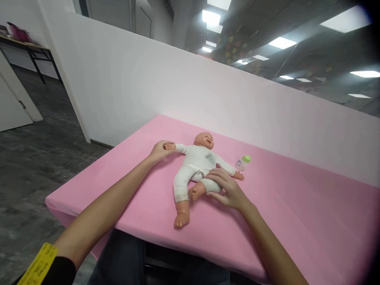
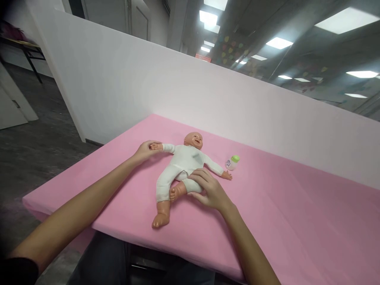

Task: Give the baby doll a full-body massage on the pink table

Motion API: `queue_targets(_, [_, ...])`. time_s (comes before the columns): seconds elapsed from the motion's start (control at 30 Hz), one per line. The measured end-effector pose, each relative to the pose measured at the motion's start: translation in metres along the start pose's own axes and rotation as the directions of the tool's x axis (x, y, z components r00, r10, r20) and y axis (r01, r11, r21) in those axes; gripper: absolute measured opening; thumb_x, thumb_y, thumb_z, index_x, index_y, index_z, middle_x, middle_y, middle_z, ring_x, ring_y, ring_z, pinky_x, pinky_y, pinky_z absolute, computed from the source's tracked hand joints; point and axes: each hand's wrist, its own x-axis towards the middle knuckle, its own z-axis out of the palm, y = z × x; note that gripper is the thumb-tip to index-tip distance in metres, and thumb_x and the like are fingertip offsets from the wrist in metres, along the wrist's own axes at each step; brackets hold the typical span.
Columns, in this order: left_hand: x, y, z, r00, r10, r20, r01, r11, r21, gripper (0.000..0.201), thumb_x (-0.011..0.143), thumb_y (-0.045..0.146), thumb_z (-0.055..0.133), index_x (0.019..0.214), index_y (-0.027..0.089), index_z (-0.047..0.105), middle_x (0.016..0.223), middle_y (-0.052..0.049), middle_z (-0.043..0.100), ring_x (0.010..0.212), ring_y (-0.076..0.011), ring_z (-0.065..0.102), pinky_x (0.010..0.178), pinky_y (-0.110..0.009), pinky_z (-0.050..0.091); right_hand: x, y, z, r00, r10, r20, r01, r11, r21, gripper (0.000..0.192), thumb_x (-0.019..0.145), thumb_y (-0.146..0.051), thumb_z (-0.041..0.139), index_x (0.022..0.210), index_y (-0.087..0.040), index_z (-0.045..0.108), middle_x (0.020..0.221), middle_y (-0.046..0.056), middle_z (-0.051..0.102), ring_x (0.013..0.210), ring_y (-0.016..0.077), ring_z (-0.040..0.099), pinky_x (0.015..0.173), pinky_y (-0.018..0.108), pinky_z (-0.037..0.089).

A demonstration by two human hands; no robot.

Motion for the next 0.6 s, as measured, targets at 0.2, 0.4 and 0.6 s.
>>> queue_targets(0.2, [-0.002,0.004,0.008,0.996,0.083,0.008,-0.081,0.983,-0.166,0.053,0.070,0.036,0.086,0.118,0.018,0.075,0.120,-0.013,0.069,0.107,-0.0298,0.069,0.098,-0.047,0.055,0.011,0.001,0.006,0.986,0.102,-0.132,-0.086,0.989,0.124,0.039,0.094,-0.036,0.072,0.131,-0.028,0.061,0.122,0.010,0.069,0.116,0.0324,0.065,0.109,0.058,0.049])
queue_targets(0.4, [-0.006,0.004,0.020,0.985,0.152,0.084,-0.112,0.926,-0.361,0.054,0.083,0.045,0.080,0.130,0.022,0.065,0.140,-0.012,0.064,0.129,-0.0303,0.061,0.108,-0.047,0.052,-0.002,0.010,0.029,0.945,0.104,-0.311,-0.065,0.989,0.133,0.043,0.092,-0.038,0.074,0.131,-0.026,0.061,0.124,0.012,0.069,0.118,0.0338,0.064,0.113,0.062,0.045])
queue_targets(0.6, [-0.002,0.005,0.032,0.989,0.016,0.145,0.081,0.767,-0.636,0.061,0.088,0.059,0.074,0.134,0.026,0.053,0.142,-0.013,0.061,0.126,-0.0295,0.066,0.100,-0.049,0.059,-0.007,0.009,0.035,0.904,0.185,-0.386,-0.105,0.970,0.219,0.040,0.093,-0.041,0.071,0.129,-0.025,0.063,0.123,0.012,0.069,0.119,0.0340,0.065,0.107,0.056,0.052])
